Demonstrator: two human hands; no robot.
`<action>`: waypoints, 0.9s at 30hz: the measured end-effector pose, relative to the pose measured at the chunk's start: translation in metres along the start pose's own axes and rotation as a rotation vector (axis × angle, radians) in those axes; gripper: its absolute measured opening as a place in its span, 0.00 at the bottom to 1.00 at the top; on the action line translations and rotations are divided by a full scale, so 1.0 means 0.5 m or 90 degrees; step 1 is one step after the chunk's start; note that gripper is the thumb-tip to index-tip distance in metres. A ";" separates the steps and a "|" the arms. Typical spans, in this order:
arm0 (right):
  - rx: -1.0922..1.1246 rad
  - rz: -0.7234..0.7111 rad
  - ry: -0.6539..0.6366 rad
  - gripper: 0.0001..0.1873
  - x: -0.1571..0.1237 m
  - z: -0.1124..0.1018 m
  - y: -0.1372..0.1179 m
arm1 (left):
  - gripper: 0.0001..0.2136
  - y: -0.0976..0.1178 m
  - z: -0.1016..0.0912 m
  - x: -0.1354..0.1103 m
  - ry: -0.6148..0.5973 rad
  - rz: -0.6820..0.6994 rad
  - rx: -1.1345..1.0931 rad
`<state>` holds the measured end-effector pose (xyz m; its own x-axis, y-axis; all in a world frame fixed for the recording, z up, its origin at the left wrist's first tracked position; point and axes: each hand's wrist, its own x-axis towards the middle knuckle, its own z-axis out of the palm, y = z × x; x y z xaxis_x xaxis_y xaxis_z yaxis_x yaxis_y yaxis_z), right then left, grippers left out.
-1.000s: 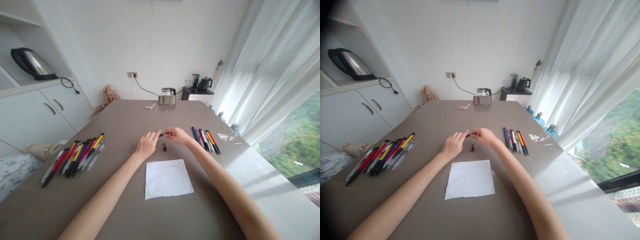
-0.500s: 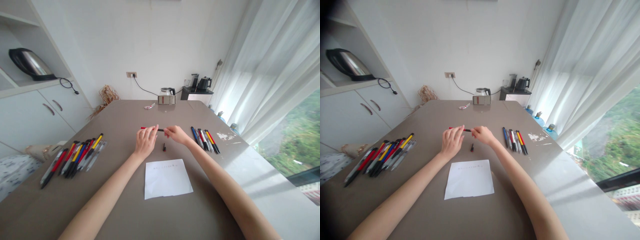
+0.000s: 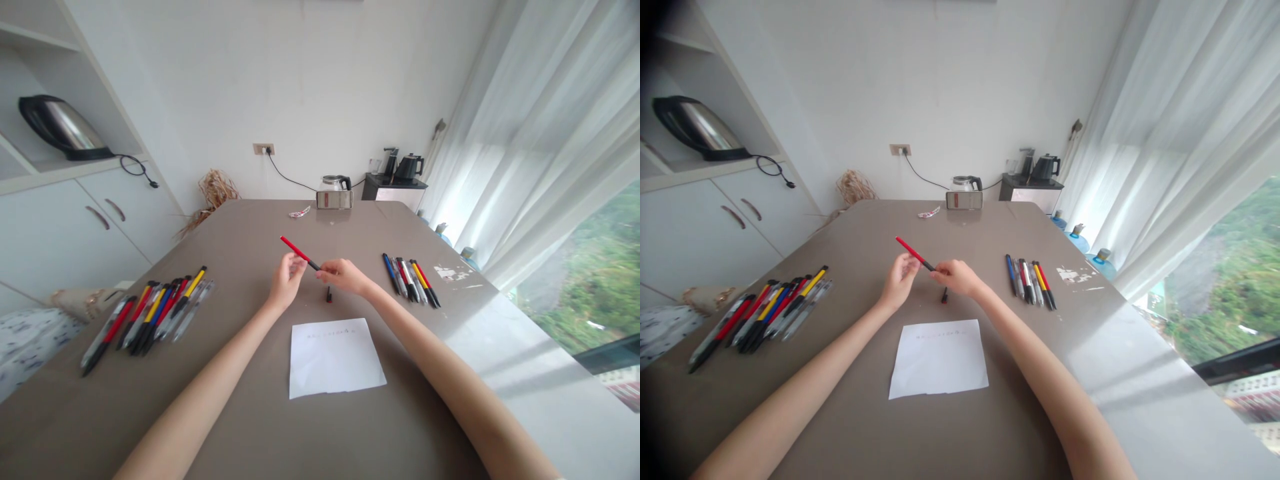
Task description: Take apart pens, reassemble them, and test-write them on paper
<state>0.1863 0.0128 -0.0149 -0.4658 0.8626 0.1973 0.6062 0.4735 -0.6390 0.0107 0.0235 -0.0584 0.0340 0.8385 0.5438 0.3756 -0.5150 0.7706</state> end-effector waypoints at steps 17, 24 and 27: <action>-0.185 0.158 -0.199 0.19 -0.004 0.009 0.008 | 0.11 0.017 -0.002 -0.019 0.028 0.268 0.338; -0.216 0.116 -0.059 0.10 -0.001 -0.009 0.000 | 0.12 0.042 -0.004 -0.024 -0.009 0.231 0.489; -0.123 0.107 -0.033 0.11 -0.002 -0.026 -0.001 | 0.13 0.051 -0.004 -0.025 -0.016 0.203 0.541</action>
<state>0.1946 0.0139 -0.0051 -0.3778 0.9240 0.0586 0.7877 0.3540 -0.5042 0.0179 -0.0005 -0.0449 0.2703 0.6874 0.6741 0.9014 -0.4267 0.0736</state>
